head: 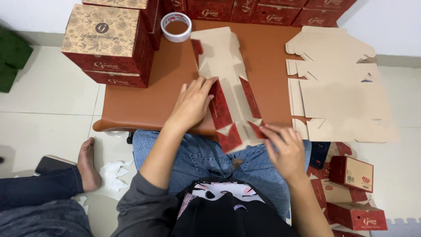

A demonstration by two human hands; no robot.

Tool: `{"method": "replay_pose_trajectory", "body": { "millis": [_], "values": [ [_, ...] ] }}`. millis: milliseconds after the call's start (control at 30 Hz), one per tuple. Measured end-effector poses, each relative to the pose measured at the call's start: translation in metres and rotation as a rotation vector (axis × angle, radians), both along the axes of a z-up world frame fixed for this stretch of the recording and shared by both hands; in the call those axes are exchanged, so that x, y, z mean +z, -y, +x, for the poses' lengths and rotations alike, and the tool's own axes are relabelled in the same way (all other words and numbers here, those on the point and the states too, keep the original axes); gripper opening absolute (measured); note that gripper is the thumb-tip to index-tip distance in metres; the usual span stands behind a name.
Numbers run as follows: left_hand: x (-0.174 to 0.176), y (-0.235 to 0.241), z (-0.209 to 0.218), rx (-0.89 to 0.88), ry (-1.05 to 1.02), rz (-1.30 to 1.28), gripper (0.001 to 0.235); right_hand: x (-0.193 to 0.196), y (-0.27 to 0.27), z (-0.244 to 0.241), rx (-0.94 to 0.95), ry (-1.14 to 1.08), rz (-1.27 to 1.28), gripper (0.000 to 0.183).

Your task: Folding flat cardboard templates into small boxes and stacking them in a print shop.

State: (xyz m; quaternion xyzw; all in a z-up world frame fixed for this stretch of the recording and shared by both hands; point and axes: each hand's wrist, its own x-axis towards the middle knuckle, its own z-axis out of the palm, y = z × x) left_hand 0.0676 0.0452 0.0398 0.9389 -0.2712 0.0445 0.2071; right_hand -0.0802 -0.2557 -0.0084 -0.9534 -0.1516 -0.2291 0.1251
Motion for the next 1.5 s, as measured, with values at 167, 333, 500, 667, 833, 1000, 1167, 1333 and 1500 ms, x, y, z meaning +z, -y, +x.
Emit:
{"method": "replay_pose_trajectory", "body": {
  "millis": [167,333,500,667,833,1000,1167,1333,1500],
  "values": [
    [0.040,0.001,-0.060,-0.065,0.043,-0.069,0.050,0.035,0.021,0.002,-0.132,0.048,0.054,0.033],
    [0.023,0.008,-0.095,0.013,0.266,-0.041,0.045,0.059,0.016,0.028,-0.138,0.016,0.241,0.033],
    [0.012,0.000,-0.085,0.093,0.374,-0.070,0.033,0.088,-0.007,0.078,-0.059,0.016,0.322,0.047],
    [0.021,0.011,-0.073,0.060,0.362,-0.050,0.028,0.085,0.003,0.061,-0.042,-0.153,0.489,0.035],
    [0.043,0.025,-0.056,-0.090,0.248,-0.146,0.026,0.074,-0.007,0.030,-0.085,-0.289,0.641,0.052],
    [0.050,0.037,-0.034,-0.301,0.013,-0.161,0.005,0.055,-0.011,0.017,-0.144,-0.248,0.701,0.032],
    [0.049,0.040,-0.022,-0.308,-0.140,-0.118,0.013,0.046,-0.008,0.015,-0.118,-0.191,0.710,0.012],
    [0.043,0.040,-0.019,-0.350,-0.173,-0.126,0.010,0.035,-0.008,0.016,-0.066,-0.030,0.614,0.012],
    [0.044,0.040,-0.020,-0.364,-0.131,-0.125,0.009,0.043,-0.020,0.023,-0.008,0.149,0.415,0.014]
  ]
}}
